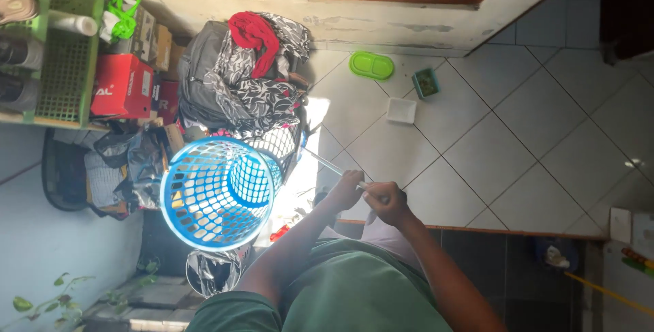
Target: Sweep the floor with a broom and collect debris in a dustpan, then move a trash bag into a bin.
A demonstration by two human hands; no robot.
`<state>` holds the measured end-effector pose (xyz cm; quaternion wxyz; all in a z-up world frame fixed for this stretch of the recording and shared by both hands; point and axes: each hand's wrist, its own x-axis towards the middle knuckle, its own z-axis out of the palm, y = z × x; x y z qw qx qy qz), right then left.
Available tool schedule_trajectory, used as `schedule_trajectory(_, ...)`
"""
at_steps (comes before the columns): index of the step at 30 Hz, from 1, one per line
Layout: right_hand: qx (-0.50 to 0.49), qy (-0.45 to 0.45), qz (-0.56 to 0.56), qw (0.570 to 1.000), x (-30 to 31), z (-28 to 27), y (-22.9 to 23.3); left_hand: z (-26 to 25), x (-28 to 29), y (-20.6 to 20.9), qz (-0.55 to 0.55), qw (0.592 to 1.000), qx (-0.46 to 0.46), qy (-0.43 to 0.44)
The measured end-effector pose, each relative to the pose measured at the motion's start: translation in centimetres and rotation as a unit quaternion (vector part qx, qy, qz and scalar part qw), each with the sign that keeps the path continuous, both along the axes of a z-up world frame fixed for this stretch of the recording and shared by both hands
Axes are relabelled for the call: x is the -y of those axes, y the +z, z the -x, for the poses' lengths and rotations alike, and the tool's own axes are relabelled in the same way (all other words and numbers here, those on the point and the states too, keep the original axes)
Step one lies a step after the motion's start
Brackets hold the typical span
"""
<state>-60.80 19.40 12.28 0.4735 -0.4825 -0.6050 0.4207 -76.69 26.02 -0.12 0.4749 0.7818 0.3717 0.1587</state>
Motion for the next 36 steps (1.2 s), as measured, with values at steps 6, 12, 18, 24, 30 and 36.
schedule_trajectory(6, 0.054, -0.16, 0.141, 0.975, 4.0, -2.0, 3.5, -5.6, 1.6, 2.4, 0.048, 0.986, 0.052, -0.15)
schedule_trajectory(12, 0.111, -0.286, 0.193, 0.932, 7.0, -4.0, 3.2, -11.4, 4.0, 0.9, 0.087, 0.962, 0.098, -0.239)
schedule_trajectory(18, 0.122, -0.297, 0.178, 0.93, 5.6, -4.6, 2.8, -13.7, 2.5, -0.9, 0.055, 0.955, 0.082, -0.28)
schedule_trajectory(24, -0.059, -0.163, 0.039, 0.984, 2.1, -4.7, 14.2, -11.3, 0.2, 11.6, 0.017, 0.985, 0.086, -0.15)
schedule_trajectory(30, -0.042, -0.081, 0.003, 0.996, -1.0, -3.2, 9.2, -8.6, -2.4, 5.9, -0.173, 0.97, 0.137, 0.098)
schedule_trajectory(36, 0.022, -0.038, 0.095, 0.995, -4.9, -0.7, 2.3, -3.7, -6.9, -0.1, -0.179, 0.975, 0.04, 0.123)
